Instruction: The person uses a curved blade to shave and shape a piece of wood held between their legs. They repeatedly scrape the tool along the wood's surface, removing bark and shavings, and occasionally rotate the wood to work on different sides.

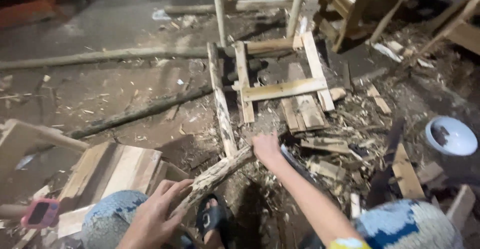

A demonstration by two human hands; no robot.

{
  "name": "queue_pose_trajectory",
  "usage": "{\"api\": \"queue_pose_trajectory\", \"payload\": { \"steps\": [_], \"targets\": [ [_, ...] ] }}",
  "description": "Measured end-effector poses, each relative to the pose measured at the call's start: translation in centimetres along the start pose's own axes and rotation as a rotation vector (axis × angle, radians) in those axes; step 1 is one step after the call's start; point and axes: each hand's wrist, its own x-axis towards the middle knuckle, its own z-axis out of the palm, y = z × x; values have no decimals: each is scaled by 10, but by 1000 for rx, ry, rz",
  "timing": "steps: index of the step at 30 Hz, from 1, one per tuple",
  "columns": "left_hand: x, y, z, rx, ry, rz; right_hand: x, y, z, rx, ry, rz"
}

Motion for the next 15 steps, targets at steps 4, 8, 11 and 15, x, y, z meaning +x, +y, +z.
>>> {"api": "queue_pose_trajectory", "payload": {
  "steps": [4,8,11,15],
  "targets": [
    [-1,-5,26,241,64,181,2,-37,-86,-283,-266,-116],
    [-1,-2,37,622,29,165,-8,-53,-135,-494,-298,-264],
    [-1,-9,39,722,65,176,-18,-58,-150,-578,-284,-308],
    [-8,-6,40,810,365,156,-19,-56,-138,-570,-144,-324]
  ]
}}
